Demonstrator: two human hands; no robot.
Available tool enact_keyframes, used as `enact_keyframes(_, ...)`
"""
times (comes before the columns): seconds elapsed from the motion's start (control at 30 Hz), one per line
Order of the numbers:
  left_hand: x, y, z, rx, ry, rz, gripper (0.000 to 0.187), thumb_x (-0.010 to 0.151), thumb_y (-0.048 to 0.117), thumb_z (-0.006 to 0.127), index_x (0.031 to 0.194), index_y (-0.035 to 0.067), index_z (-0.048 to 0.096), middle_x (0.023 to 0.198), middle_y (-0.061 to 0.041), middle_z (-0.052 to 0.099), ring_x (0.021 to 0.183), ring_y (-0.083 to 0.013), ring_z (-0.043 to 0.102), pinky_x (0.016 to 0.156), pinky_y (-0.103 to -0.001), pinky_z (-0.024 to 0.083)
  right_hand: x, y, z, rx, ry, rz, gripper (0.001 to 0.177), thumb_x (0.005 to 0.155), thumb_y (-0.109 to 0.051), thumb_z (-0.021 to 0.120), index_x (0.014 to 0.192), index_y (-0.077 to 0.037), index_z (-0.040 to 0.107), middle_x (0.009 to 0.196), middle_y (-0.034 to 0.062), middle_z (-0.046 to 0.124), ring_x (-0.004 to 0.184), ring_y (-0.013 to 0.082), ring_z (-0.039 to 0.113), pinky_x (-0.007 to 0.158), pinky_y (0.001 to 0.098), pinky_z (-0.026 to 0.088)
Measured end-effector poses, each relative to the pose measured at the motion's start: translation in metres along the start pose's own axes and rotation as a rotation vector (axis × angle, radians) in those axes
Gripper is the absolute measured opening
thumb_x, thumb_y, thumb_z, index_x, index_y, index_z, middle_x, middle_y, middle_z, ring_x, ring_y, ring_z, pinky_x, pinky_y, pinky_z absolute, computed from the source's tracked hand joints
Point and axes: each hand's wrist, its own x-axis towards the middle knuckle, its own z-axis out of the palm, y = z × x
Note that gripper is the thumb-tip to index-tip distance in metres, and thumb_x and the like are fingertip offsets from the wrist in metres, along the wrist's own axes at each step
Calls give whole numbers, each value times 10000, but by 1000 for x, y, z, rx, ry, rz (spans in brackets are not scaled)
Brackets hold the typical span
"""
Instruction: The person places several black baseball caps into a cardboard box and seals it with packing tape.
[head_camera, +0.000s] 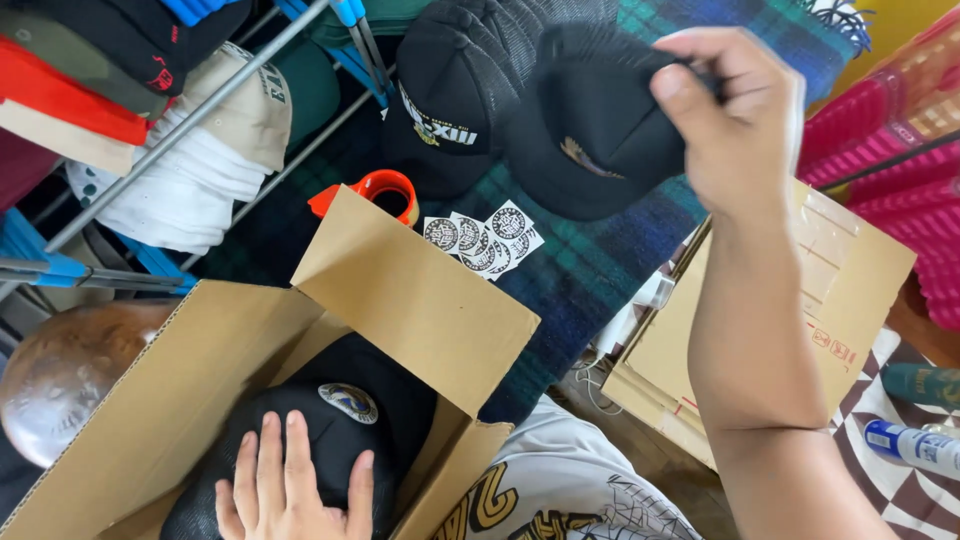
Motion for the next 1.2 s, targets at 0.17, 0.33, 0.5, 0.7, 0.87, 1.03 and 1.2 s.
enact_keyframes(0.17,23,11,-29,-340,41,-22,859,1004,594,404,1528,-82,487,1560,-299,521,1512,-511,428,1284,-604,226,0,-67,-4,850,140,13,450,1020,-411,776,1210,-34,620,1147,114,688,1034,208,693,973,317,604)
enact_keyframes(0.33,6,21,-32,-985,-103,-109,1047,917,752,249,1573,-64,265,1643,-219,344,1583,-431,265,1294,-608,188,-23,-140,52,1207,-87,427,370,920,-316,772,1122,-27,664,917,93,684,740,148,649,640,248,502)
enact_keyframes(0.5,-72,40,43,-1887,19,-364,923,965,514,560,1622,36,123,1695,-139,189,1587,-358,180,1305,-584,107,-64,-174,123,1267,-431,638,220,1008,-187,643,1159,-29,666,911,22,678,771,64,625,678,169,495)
enact_keyframes(0.7,-73,49,52,-2500,184,-352,1105,989,407,793,1648,138,-51,1724,-142,32,1592,-289,88,1319,-547,-14,-120,-202,112,529,103,-491,339,1001,-237,604,1052,78,717,1036,203,519,895,330,484,862,436,492)
enact_keyframes(0.87,40,29,-77,-1394,69,-92,888,1120,744,26,1628,38,204,1518,-277,343,1443,-352,376,1286,-521,300,-154,-225,93,503,-384,-391,512,900,-277,726,1263,54,579,1215,282,670,1053,351,733,838,364,623)
enact_keyframes(1.03,54,-19,-83,-771,337,-47,230,1045,-15,589,1239,61,686,1091,-188,642,933,-302,708,821,-361,608,-159,-177,100,482,-396,99,209,948,-185,689,1017,7,647,862,60,661,741,156,599,666,286,468)
enact_keyframes(1.2,58,-71,-100,-247,518,-124,227,1039,10,605,924,19,801,1091,-154,707,940,-331,701,820,-442,583,-148,-157,120,1098,-403,469,424,917,20,635,1326,114,578,1243,202,667,1198,326,660,1067,388,577)
